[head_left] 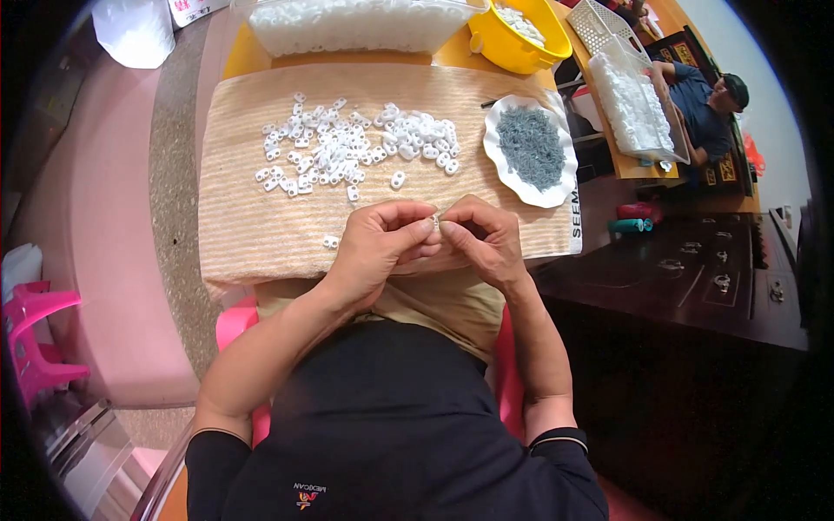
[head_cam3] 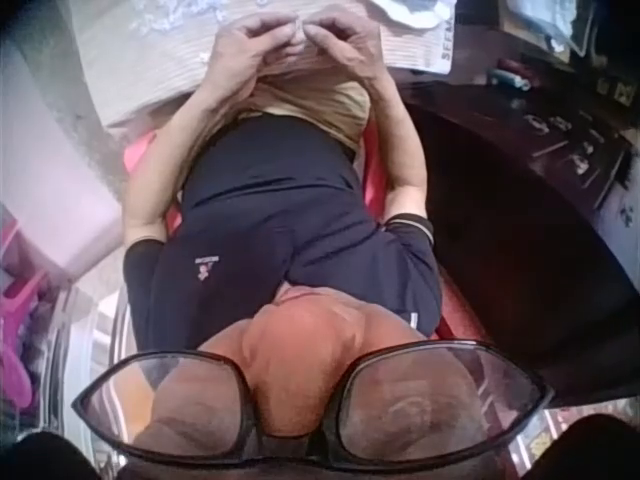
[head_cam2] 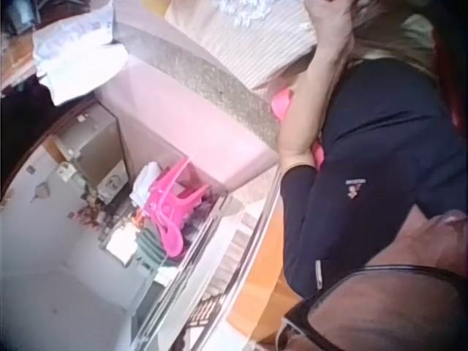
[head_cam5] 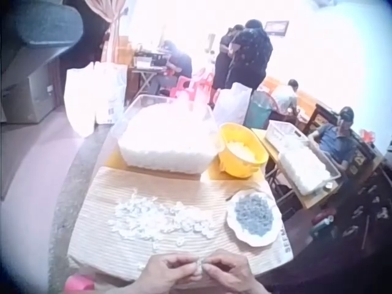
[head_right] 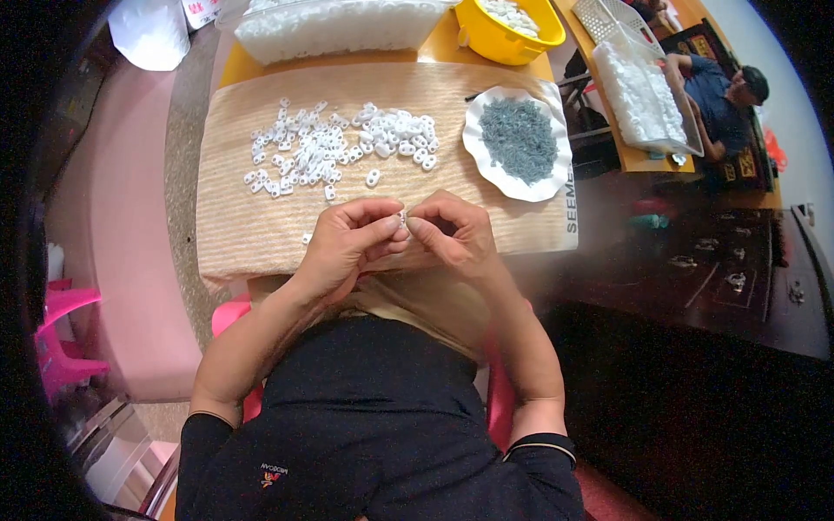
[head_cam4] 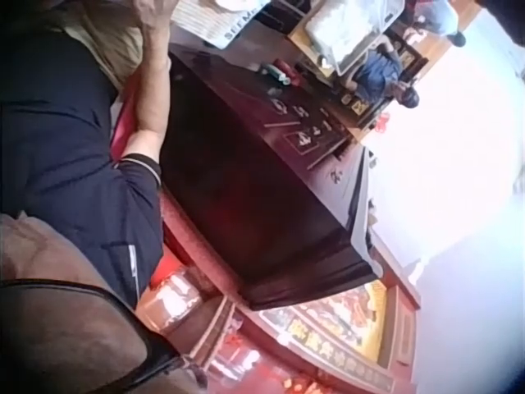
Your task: Manually assembling small white plastic components by inserting tiny grey pieces into them.
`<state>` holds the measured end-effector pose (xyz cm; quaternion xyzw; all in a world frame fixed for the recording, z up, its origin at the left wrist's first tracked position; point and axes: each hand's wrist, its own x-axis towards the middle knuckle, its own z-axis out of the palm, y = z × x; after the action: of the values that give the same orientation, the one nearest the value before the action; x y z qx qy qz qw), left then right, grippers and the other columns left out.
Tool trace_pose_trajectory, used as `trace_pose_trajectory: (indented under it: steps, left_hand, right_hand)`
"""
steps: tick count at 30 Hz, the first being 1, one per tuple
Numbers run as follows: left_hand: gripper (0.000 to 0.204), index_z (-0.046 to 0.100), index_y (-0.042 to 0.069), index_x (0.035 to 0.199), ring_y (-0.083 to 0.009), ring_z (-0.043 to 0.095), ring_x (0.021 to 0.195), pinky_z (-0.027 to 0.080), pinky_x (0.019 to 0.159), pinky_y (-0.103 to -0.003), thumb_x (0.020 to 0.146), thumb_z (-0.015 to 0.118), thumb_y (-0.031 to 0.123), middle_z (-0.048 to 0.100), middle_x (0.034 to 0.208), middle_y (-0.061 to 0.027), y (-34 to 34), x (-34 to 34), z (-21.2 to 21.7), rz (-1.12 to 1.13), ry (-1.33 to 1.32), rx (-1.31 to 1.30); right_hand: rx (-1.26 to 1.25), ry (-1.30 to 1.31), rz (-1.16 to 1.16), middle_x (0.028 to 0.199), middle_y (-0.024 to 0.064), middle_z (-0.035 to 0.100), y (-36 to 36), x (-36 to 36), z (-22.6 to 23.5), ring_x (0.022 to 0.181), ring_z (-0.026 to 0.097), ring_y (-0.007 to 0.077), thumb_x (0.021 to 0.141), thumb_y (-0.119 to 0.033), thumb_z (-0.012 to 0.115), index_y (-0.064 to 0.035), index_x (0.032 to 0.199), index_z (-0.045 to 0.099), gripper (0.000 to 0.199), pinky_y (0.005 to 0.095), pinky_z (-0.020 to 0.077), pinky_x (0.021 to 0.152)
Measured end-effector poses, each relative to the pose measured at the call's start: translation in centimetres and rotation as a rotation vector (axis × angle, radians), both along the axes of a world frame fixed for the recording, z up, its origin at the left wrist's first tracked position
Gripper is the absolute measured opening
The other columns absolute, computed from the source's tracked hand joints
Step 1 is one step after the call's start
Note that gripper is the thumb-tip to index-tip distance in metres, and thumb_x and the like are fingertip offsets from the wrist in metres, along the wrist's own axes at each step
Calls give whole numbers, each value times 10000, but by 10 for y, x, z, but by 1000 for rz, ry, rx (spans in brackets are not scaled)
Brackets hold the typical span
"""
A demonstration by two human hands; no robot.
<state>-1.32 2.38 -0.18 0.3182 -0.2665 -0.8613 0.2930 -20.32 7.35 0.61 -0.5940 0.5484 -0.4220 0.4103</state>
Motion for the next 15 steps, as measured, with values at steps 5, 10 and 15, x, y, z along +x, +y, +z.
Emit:
trace_pose_trajectory:
  steps: [5,10,15]
  left_hand:
    - [201,606,-41,1083,-107,654,799,564,735,-228,910,622,61,665,925,-82,0,-2,0,6,4,7]
    - [189,607,-40,1073,-112,657,798,567,734,-234,912,618,58,667,921,-83,1,-2,0,2,13,8]
    - [185,609,-38,1070,-110,658,801,565,732,-232,910,619,54,669,912,-82,2,-2,-1,1,3,-10]
  right_hand:
    - [-48,14,12,828,68,641,-1,-2,-1,743,581,108,864,-20,639,38,879,662,64,231,445,655]
    - [-64,22,28,830,70,641,0,-3,-3,728,582,106,866,-17,636,39,882,665,65,228,449,641]
    - [-53,10,43,835,68,635,0,-4,-3,691,572,93,870,-28,643,37,877,664,69,219,443,599]
